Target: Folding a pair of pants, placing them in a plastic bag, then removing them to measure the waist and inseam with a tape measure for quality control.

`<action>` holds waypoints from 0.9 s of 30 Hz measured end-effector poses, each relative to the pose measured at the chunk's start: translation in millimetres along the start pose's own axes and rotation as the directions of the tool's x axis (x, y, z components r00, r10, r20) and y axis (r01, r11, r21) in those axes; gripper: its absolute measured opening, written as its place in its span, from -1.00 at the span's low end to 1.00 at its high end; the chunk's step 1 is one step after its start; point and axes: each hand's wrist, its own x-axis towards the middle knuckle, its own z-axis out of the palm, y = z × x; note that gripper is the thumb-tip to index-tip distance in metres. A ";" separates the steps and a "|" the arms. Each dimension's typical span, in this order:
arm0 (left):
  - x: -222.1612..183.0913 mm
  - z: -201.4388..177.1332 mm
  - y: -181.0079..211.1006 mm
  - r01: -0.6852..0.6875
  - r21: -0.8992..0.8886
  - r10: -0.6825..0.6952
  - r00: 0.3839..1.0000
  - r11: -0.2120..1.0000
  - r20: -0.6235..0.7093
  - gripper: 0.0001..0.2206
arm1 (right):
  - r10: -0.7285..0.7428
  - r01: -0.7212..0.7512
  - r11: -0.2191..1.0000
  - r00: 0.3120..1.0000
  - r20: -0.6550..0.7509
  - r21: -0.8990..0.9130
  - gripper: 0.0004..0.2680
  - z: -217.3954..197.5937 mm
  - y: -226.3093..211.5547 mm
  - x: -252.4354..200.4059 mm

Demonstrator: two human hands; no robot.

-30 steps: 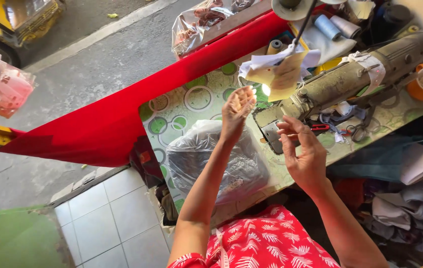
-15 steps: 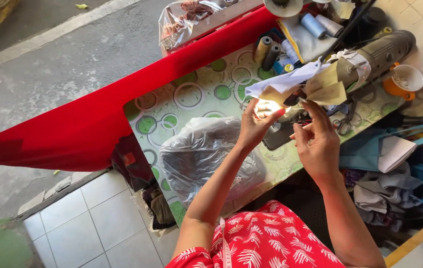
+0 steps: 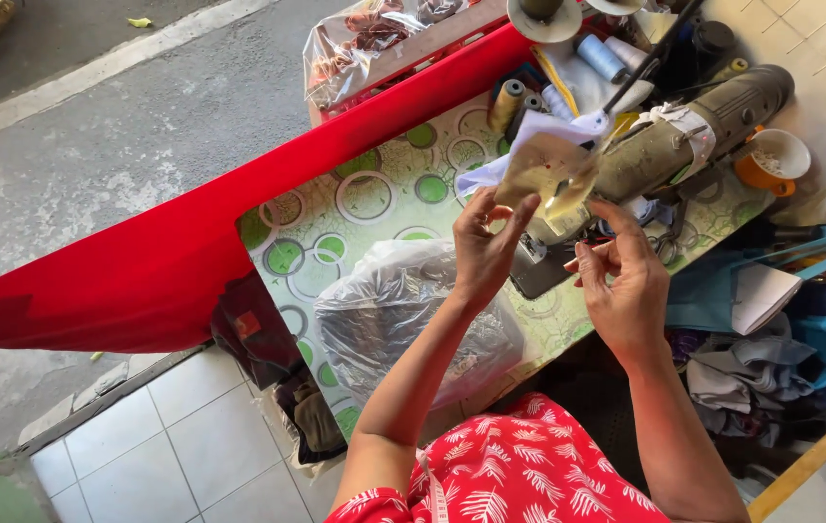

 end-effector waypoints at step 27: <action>28.4 -14.3 36.8 -0.041 0.018 0.037 0.981 0.999 0.192 -0.62 | -0.336 0.211 0.800 0.933 -0.128 -0.561 -0.88 47.5 3.3 71.0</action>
